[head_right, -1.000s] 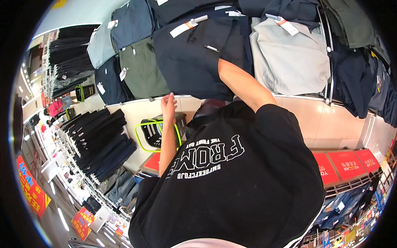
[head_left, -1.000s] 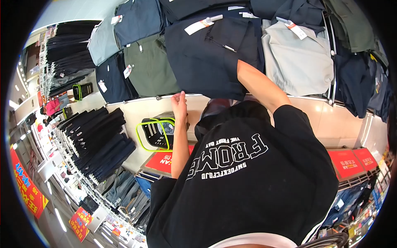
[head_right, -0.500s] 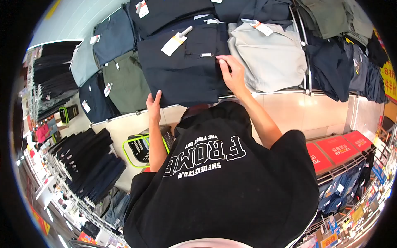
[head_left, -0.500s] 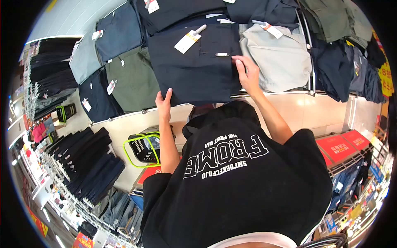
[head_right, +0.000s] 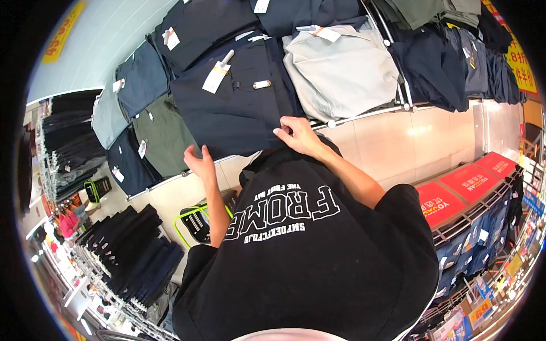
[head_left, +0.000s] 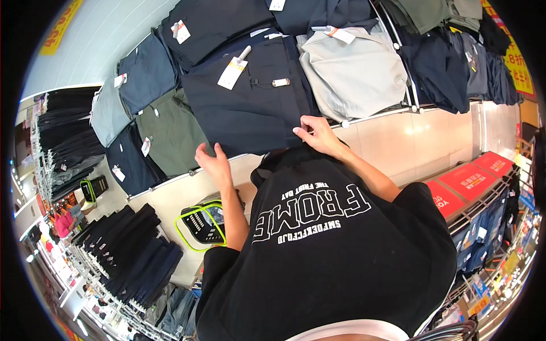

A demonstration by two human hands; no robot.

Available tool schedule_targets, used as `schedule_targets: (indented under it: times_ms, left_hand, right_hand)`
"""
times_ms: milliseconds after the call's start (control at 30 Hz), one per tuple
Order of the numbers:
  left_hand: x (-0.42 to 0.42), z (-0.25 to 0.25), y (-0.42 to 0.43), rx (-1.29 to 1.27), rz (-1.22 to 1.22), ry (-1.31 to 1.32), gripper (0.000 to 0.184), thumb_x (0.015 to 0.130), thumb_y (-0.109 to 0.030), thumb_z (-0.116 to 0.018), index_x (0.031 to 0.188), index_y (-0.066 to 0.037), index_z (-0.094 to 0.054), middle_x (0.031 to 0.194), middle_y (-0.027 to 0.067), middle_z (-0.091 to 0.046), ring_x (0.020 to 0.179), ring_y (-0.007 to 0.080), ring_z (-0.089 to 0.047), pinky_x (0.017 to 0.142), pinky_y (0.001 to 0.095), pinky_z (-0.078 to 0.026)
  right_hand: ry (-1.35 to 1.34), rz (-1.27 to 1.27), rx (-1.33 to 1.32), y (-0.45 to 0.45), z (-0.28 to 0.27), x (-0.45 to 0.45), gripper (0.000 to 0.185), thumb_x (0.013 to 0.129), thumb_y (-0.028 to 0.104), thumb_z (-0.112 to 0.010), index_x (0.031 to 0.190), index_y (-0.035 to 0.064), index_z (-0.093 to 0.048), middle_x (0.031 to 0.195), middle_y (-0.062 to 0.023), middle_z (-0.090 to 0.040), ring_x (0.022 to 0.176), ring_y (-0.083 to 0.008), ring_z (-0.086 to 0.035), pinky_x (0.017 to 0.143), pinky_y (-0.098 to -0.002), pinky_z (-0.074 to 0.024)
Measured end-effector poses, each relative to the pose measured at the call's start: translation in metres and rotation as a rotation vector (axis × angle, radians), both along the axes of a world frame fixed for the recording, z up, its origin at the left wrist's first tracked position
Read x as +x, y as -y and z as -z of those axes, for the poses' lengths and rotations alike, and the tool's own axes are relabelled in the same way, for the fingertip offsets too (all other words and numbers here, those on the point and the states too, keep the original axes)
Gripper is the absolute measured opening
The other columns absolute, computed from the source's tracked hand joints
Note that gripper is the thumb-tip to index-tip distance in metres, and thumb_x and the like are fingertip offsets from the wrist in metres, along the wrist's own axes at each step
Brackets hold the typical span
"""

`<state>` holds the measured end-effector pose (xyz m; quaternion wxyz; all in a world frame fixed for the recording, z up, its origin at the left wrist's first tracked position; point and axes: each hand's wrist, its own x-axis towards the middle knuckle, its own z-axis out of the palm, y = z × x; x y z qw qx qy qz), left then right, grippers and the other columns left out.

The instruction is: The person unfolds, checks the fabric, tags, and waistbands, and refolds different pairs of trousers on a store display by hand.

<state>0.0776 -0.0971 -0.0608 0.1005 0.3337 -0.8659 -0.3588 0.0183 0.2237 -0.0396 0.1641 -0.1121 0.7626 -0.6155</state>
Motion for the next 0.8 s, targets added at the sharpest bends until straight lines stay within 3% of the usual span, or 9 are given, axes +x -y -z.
schedule_targets:
  times_ms: [67,133,267,367,500,633,667,733,800]
  left_hand:
    - [-0.015,-0.030,-0.034,-0.456,0.118,-0.212,0.042,0.084,-0.016,-0.070,0.119,0.001,-0.054,0.127,0.0219,-0.052,0.114,0.0351,-0.050,0.097,0.0469,-0.039]
    - [-0.032,-0.055,-0.070,-0.409,0.243,-0.317,0.051,0.085,-0.019,-0.069,0.127,0.001,-0.049,0.136,0.0250,-0.042,0.125,0.0416,-0.039,0.104,0.0504,-0.032]
    - [-0.067,-0.051,-0.106,-0.532,0.544,-0.153,0.080,0.084,-0.044,-0.069,0.144,-0.003,-0.036,0.149,0.0307,-0.026,0.138,0.0456,-0.025,0.112,0.0535,-0.021]
    - [-0.083,-0.019,-0.111,-0.584,0.554,-0.050,0.095,0.082,-0.058,-0.065,0.150,-0.006,-0.025,0.154,0.0293,-0.015,0.143,0.0453,-0.012,0.115,0.0548,-0.011]
    - [-0.079,-0.010,-0.109,-0.565,0.576,-0.103,0.100,0.079,-0.060,-0.066,0.149,-0.002,-0.024,0.154,0.0309,-0.011,0.143,0.0458,-0.010,0.115,0.0572,-0.010]
    - [-0.065,-0.009,-0.114,-0.580,0.679,-0.155,0.100,0.080,-0.056,-0.067,0.149,0.001,-0.023,0.154,0.0318,-0.012,0.143,0.0461,-0.011,0.114,0.0573,-0.009]
    - [-0.061,-0.007,-0.117,-0.563,0.722,-0.203,0.091,0.084,-0.050,-0.065,0.148,0.001,-0.026,0.154,0.0322,-0.012,0.142,0.0493,-0.010,0.113,0.0590,-0.009]
    - [-0.050,-0.004,-0.120,-0.627,0.850,-0.178,0.080,0.087,-0.042,-0.063,0.147,0.000,-0.030,0.153,0.0329,-0.012,0.141,0.0523,-0.009,0.113,0.0609,-0.009]
    - [-0.041,-0.010,-0.129,-0.608,0.937,-0.126,0.066,0.088,-0.036,-0.061,0.144,-0.008,-0.040,0.154,0.0294,-0.014,0.141,0.0522,-0.009,0.112,0.0630,-0.010]
  right_hand:
    - [-0.014,0.091,0.120,-0.006,0.002,0.004,0.033,0.086,0.017,-0.067,0.070,-0.0006,-0.044,0.057,-0.0079,-0.044,0.053,-0.0144,-0.041,0.051,-0.0322,-0.0372]
    - [0.218,0.169,0.054,-0.013,0.011,0.009,0.029,0.089,0.020,-0.066,0.075,0.0001,-0.051,0.063,-0.0062,-0.053,0.056,-0.0129,-0.049,0.054,-0.0310,-0.0426]
    - [0.142,0.177,0.090,-0.024,0.033,0.019,0.024,0.091,0.023,-0.065,0.087,-0.0003,-0.059,0.068,-0.0061,-0.058,0.062,-0.0134,-0.055,0.059,-0.0300,-0.0460]
    - [0.181,0.220,0.083,-0.025,0.041,0.021,0.024,0.091,0.023,-0.065,0.091,-0.0004,-0.060,0.070,-0.0074,-0.061,0.063,-0.0143,-0.057,0.060,-0.0302,-0.0468]
    - [0.180,0.342,0.076,-0.017,0.029,0.020,0.026,0.090,0.024,-0.066,0.098,-0.0007,-0.060,0.076,-0.0098,-0.064,0.064,-0.0178,-0.059,0.062,-0.0322,-0.0486]
    - [0.031,0.367,0.134,-0.010,0.031,0.014,0.031,0.088,0.027,-0.067,0.100,-0.0012,-0.061,0.078,-0.0122,-0.061,0.068,-0.0226,-0.060,0.065,-0.0350,-0.0490]
    - [-0.037,0.325,0.189,-0.009,0.033,0.012,0.032,0.088,0.028,-0.067,0.100,-0.0011,-0.061,0.077,-0.0125,-0.060,0.069,-0.0243,-0.059,0.066,-0.0362,-0.0485]
    - [-0.053,0.299,0.230,-0.008,0.030,0.008,0.032,0.086,0.030,-0.068,0.089,-0.0013,-0.060,0.077,-0.0143,-0.056,0.072,-0.0272,-0.057,0.068,-0.0390,-0.0465]
    - [-0.043,0.301,0.263,-0.006,0.033,0.002,0.036,0.085,0.031,-0.069,0.077,-0.0017,-0.056,0.074,-0.0156,-0.055,0.074,-0.0279,-0.056,0.069,-0.0400,-0.0446]
